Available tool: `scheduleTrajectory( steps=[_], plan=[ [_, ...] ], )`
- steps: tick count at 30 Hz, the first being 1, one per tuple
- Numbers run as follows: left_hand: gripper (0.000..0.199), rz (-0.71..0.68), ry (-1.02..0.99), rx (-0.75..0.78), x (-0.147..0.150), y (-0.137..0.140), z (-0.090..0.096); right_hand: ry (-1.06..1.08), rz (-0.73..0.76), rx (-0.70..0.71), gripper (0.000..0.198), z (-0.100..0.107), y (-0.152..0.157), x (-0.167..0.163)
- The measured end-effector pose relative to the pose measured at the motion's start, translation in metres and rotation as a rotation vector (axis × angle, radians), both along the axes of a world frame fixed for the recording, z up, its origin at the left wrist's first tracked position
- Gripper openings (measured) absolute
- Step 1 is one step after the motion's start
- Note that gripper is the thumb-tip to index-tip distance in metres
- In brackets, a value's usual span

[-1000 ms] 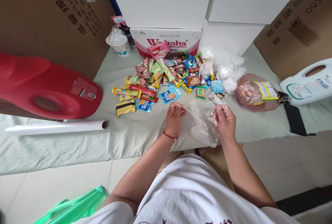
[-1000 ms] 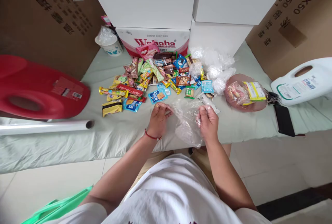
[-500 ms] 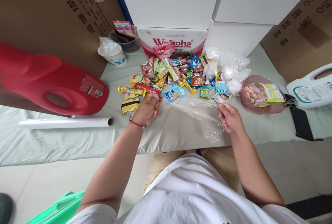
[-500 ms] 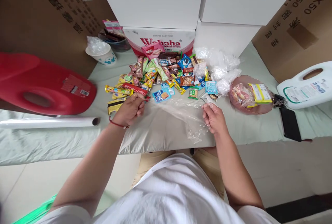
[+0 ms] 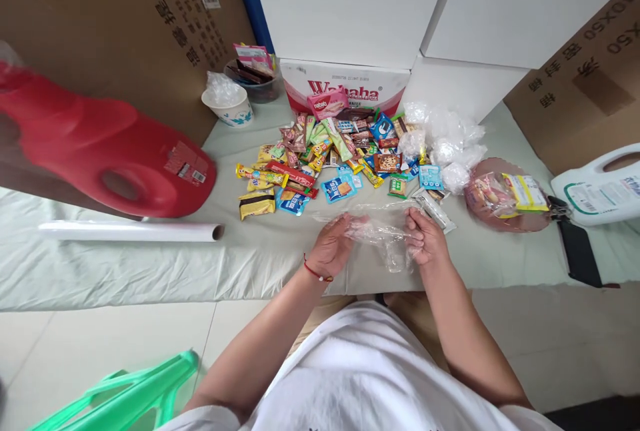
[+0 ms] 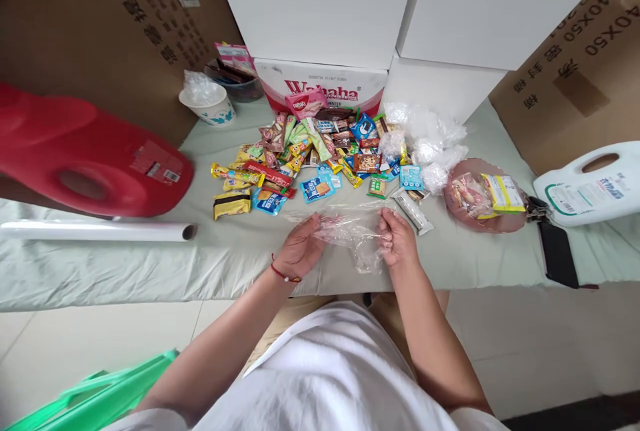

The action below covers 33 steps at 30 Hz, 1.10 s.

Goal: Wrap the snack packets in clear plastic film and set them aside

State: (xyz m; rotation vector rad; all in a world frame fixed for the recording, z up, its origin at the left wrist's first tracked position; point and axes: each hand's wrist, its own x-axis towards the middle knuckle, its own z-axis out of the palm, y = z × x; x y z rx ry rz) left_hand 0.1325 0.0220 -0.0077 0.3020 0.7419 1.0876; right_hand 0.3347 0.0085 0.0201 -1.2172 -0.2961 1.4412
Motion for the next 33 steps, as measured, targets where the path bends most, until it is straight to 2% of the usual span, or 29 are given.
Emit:
scheduleTrajectory(
  steps=[6, 9, 10, 13, 15, 19, 23, 29, 33],
  plan=[
    [0.055, -0.114, 0.298, -0.02, -0.021, 0.014, 0.007, -0.215, -0.034, 0.043, 0.05, 0.004, -0.002, 0.003],
    [0.053, -0.345, 0.238, 0.02, -0.043, 0.023, 0.013, -0.206, -0.038, 0.046, 0.05, 0.003, -0.001, 0.007],
    [0.052, -0.383, 0.186, 0.038, -0.049, 0.025, 0.013, -0.171, -0.042, 0.038, 0.049, 0.001, 0.0, 0.009],
    [0.041, -0.295, 0.044, 0.057, -0.052, 0.022, 0.008, -0.037, -0.023, 0.004, 0.044, -0.004, 0.003, 0.012],
    [0.037, -0.235, -0.019, 0.001, -0.041, 0.015, 0.002, 0.026, -0.002, -0.014, 0.039, -0.008, 0.004, 0.01],
    [0.047, -0.167, -0.099, -0.042, -0.007, 0.002, -0.005, 0.11, 0.017, -0.053, 0.036, -0.013, 0.003, 0.001],
    [0.038, -0.102, 0.06, -0.039, 0.013, 0.001, -0.007, 0.122, -0.009, -0.055, 0.033, -0.013, 0.003, -0.001],
    [0.037, -0.01, 0.288, -0.1, 0.015, 0.007, -0.008, 0.005, -0.072, 0.029, 0.039, -0.012, 0.003, 0.0],
    [0.037, -0.1, 0.271, -0.107, 0.005, 0.018, 0.0, -0.041, -0.075, 0.044, 0.041, -0.011, 0.001, 0.002]
  ],
)
